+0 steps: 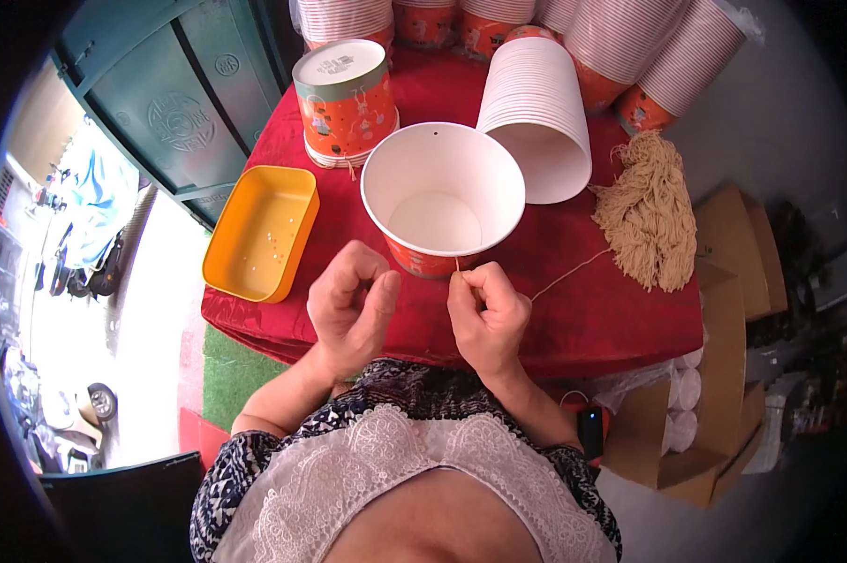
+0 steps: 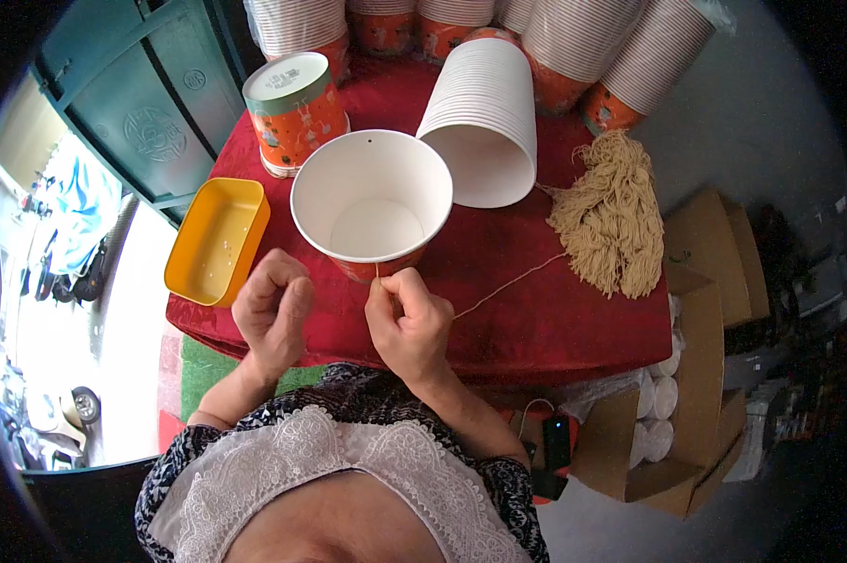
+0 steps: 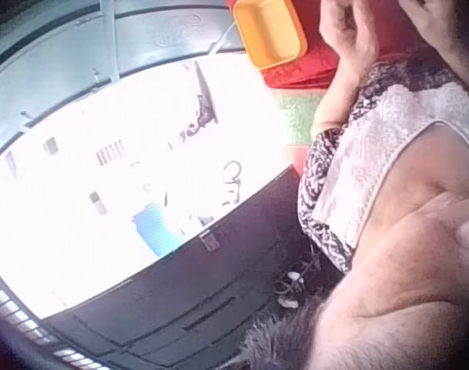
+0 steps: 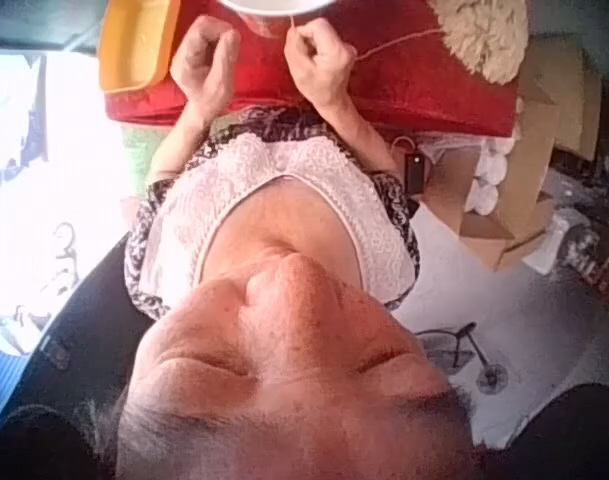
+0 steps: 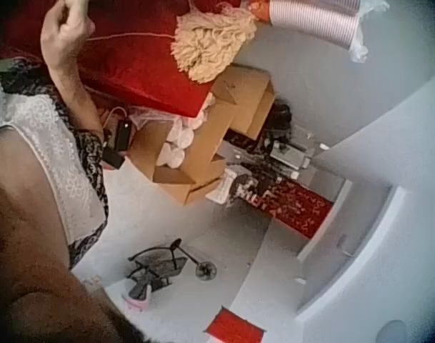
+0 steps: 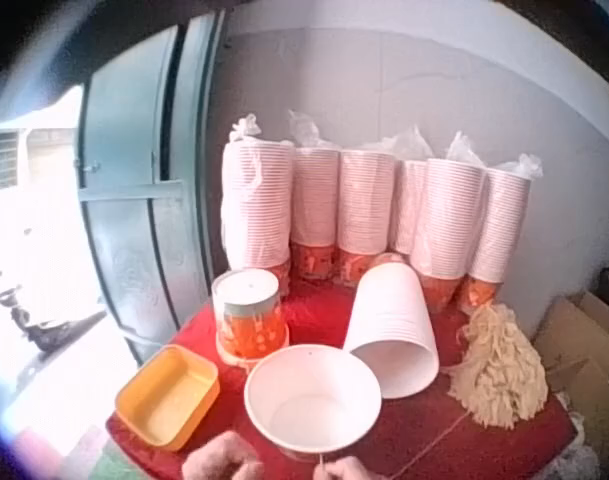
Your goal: Threading elastic strings through holes in paper buckets to create handles.
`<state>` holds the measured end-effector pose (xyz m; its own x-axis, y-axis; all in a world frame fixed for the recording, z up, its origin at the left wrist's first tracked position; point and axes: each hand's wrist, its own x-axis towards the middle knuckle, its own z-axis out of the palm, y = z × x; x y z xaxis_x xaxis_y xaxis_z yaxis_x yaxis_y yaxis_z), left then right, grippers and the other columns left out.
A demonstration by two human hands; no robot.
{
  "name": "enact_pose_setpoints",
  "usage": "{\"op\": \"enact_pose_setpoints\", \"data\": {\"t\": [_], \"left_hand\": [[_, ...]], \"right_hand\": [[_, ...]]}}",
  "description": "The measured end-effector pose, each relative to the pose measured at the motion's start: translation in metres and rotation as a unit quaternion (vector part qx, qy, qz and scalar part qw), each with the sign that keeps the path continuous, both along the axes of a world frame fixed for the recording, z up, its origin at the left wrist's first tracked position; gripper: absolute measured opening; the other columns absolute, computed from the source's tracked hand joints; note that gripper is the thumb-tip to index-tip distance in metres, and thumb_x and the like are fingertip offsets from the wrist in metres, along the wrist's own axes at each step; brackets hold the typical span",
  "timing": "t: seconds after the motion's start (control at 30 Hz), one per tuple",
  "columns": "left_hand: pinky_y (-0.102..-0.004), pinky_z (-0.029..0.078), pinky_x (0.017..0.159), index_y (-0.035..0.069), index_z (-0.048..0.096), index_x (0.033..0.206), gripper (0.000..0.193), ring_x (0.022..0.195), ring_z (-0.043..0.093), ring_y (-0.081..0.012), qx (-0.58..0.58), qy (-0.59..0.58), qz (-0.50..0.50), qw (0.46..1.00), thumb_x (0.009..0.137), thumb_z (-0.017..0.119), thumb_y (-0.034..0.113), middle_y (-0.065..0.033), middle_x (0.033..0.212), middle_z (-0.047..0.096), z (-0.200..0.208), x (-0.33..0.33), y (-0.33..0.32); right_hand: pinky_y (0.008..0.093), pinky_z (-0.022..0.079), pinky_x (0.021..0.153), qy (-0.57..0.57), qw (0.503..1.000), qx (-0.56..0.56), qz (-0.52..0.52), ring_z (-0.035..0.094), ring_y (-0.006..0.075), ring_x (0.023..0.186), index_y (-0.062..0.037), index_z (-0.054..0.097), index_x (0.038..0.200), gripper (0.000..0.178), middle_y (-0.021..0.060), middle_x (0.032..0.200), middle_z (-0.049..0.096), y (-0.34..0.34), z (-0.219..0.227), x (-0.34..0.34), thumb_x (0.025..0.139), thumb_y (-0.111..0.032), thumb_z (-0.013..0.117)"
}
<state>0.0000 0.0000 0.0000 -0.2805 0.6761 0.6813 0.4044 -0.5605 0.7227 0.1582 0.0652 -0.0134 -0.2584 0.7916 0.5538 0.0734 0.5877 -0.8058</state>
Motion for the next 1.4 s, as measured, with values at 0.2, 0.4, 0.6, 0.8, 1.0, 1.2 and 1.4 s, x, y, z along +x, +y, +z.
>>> {"op": "enact_pose_setpoints", "data": {"t": [0.2,0.4,0.6,0.8,1.0,1.2,1.4], "left_hand": [[-0.0398,0.050,0.073,-0.001,0.060,0.093,0.009,0.085,0.058,-0.0353,-0.069,0.239,-0.007,0.969,0.084,0.058,-0.003,-0.0119,0.091,0.059,0.083,-0.015,0.042],[-0.0426,0.042,0.097,0.001,0.065,0.108,0.023,0.111,0.051,-0.0322,-0.155,0.464,-0.218,0.844,0.087,0.057,0.005,-0.0155,0.108,0.061,0.089,-0.035,0.091],[-0.0388,0.046,0.082,0.000,0.066,0.094,0.018,0.087,0.060,-0.0312,-0.305,0.451,-0.338,0.768,0.092,0.057,0.016,-0.0153,0.087,0.065,0.098,-0.030,0.106],[-0.0415,0.045,0.069,-0.003,0.061,0.081,0.026,0.072,0.060,-0.0347,-0.306,0.378,-0.353,0.799,0.093,0.055,0.019,-0.0197,0.073,0.061,0.093,-0.025,0.100],[-0.0441,0.046,0.066,-0.002,0.060,0.079,0.019,0.070,0.061,-0.0386,-0.266,0.412,-0.265,0.830,0.088,0.058,0.015,-0.0208,0.072,0.062,0.082,-0.018,0.083],[-0.0462,0.045,0.070,-0.001,0.055,0.077,0.019,0.077,0.059,-0.0393,-0.245,0.453,-0.213,0.830,0.087,0.061,0.013,-0.0193,0.075,0.059,0.066,0.009,0.053],[-0.0456,0.048,0.072,0.000,0.057,0.076,0.012,0.079,0.060,-0.0371,-0.213,0.459,-0.167,0.847,0.084,0.059,0.009,-0.0175,0.081,0.061,0.058,0.019,0.042]], "right_hand": [[0.0306,0.045,0.049,0.016,0.999,0.005,-0.027,0.062,0.0201,0.053,-0.0001,0.054,0.079,0.011,0.0134,0.063,0.059,0.012,-0.001,-0.008,0.083,0.003,0.064],[0.0320,0.048,0.052,0.014,0.999,0.011,-0.027,0.064,0.0217,0.056,-0.0004,0.056,0.082,0.009,0.0137,0.066,0.061,0.012,0.003,-0.012,0.084,0.002,0.065],[0.0321,0.047,0.051,0.001,0.999,0.014,-0.035,0.063,0.0204,0.055,-0.0006,0.056,0.082,0.009,0.0130,0.066,0.061,0.014,0.001,-0.009,0.084,0.001,0.065],[0.0233,0.036,0.046,0.037,0.999,0.008,-0.032,0.042,0.0021,0.053,0.0004,0.060,0.083,0.005,-0.0007,0.057,0.051,0.013,0.002,-0.010,0.085,0.002,0.065],[0.0254,0.040,0.049,0.071,0.976,-0.173,0.110,0.049,0.0065,0.055,0.0002,0.061,0.085,0.013,-0.0004,0.065,0.057,0.010,0.002,0.007,0.090,-0.012,0.063],[0.0204,0.021,0.040,0.137,0.865,-0.432,0.215,0.030,0.0013,0.044,0.0029,0.066,0.092,0.034,0.0008,0.063,0.057,0.014,0.004,0.041,0.097,-0.028,0.052],[0.0233,0.021,0.038,0.066,0.882,-0.414,0.214,0.034,0.0024,0.040,-0.0019,0.063,0.066,0.033,-0.0057,0.049,0.045,0.016,0.022,0.049,0.093,-0.018,0.053]]}}
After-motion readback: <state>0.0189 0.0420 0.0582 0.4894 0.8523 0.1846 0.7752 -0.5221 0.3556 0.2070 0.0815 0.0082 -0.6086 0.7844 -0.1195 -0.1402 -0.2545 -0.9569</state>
